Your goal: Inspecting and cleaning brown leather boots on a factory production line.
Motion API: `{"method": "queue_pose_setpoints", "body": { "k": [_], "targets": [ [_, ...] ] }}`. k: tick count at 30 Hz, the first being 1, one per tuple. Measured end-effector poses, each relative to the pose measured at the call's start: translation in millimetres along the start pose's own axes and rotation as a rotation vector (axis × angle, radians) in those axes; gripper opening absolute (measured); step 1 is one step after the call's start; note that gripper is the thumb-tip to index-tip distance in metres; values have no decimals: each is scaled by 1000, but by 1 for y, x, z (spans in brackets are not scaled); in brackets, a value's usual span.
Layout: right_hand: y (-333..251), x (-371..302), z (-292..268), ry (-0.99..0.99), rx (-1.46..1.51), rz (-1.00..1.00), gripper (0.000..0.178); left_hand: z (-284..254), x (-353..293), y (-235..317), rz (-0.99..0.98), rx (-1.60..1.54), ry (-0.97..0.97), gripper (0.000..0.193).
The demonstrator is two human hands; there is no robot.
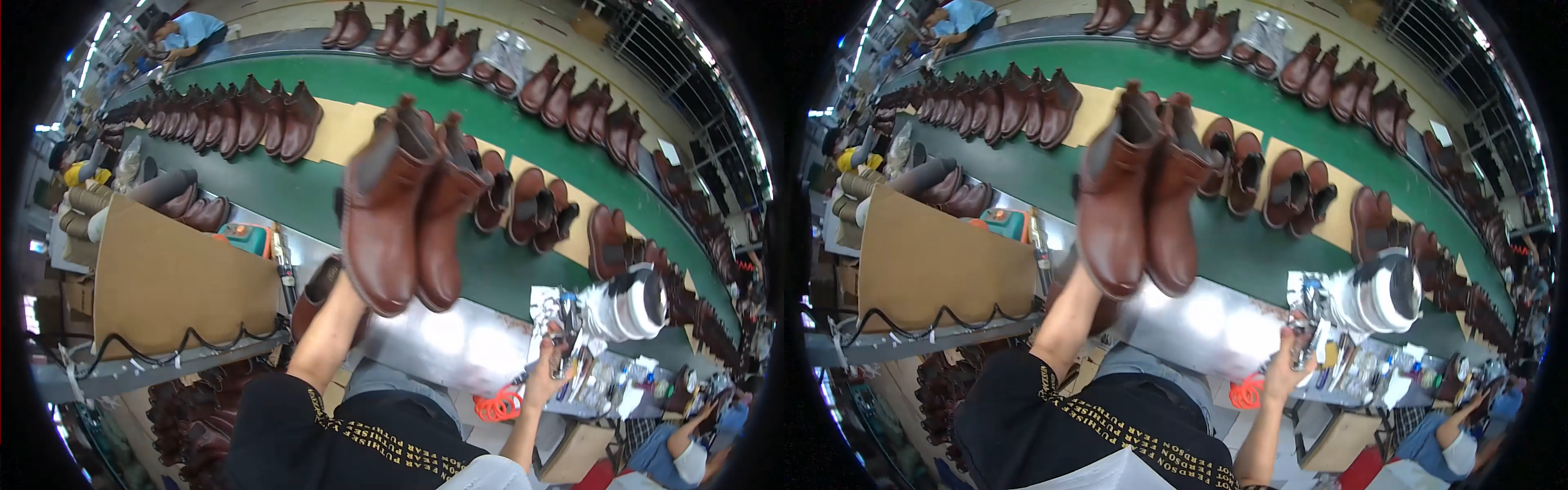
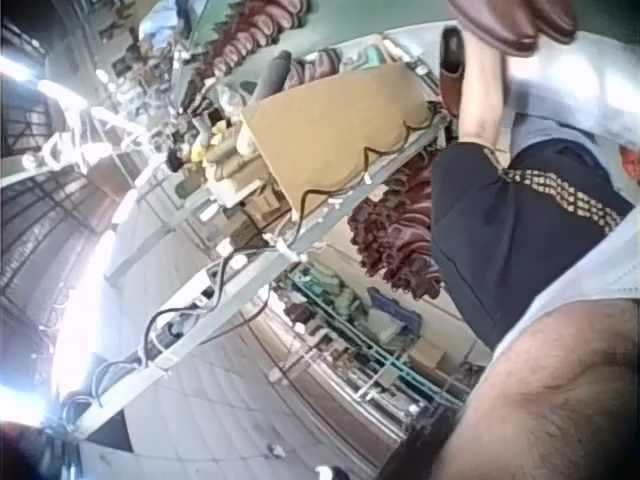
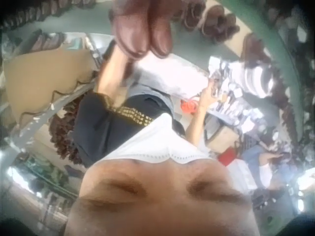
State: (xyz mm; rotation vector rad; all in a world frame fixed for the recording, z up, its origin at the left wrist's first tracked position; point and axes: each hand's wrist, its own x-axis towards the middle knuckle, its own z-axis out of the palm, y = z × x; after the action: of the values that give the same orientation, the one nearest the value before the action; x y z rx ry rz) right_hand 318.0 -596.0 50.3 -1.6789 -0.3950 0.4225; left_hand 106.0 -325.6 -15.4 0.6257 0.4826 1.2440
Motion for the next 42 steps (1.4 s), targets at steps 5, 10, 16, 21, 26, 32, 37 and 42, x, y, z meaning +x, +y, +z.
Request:
{"method": "queue_pose_setpoints", "body": {
  "k": [5, 10, 16, 21, 26, 32, 37, 42],
  "targets": [
    [72, 16, -21, 198, -333, 184, 33, -78, 105, 122, 104, 456, 80, 53],
    [185, 9, -86, 162, -155, 339, 30, -88, 252, 138, 167, 884, 119, 51],
    [186, 6, -100, 13, -232, 515, 33, -162, 343, 144, 145, 1410, 187, 49],
    [177, 8, -96, 69, -167, 616, 27, -244, 408, 182, 56, 1908, 280, 50],
    [185, 8, -121, 30, -206, 710, 34, -133, 329, 159, 446, 1905, 311, 39],
    [184, 12, -113, -9, -132, 663, 33, -12, 238, 39, -417, 2131, -343, 37],
    [192, 10, -102, -16, -40, 617, 24, -25, 253, 12, -295, 2252, -451, 37],
    [187, -7, -138, 83, -324, 534, 43, 59, 128, 78, -95, 2207, -325, 22]
  ]
}}
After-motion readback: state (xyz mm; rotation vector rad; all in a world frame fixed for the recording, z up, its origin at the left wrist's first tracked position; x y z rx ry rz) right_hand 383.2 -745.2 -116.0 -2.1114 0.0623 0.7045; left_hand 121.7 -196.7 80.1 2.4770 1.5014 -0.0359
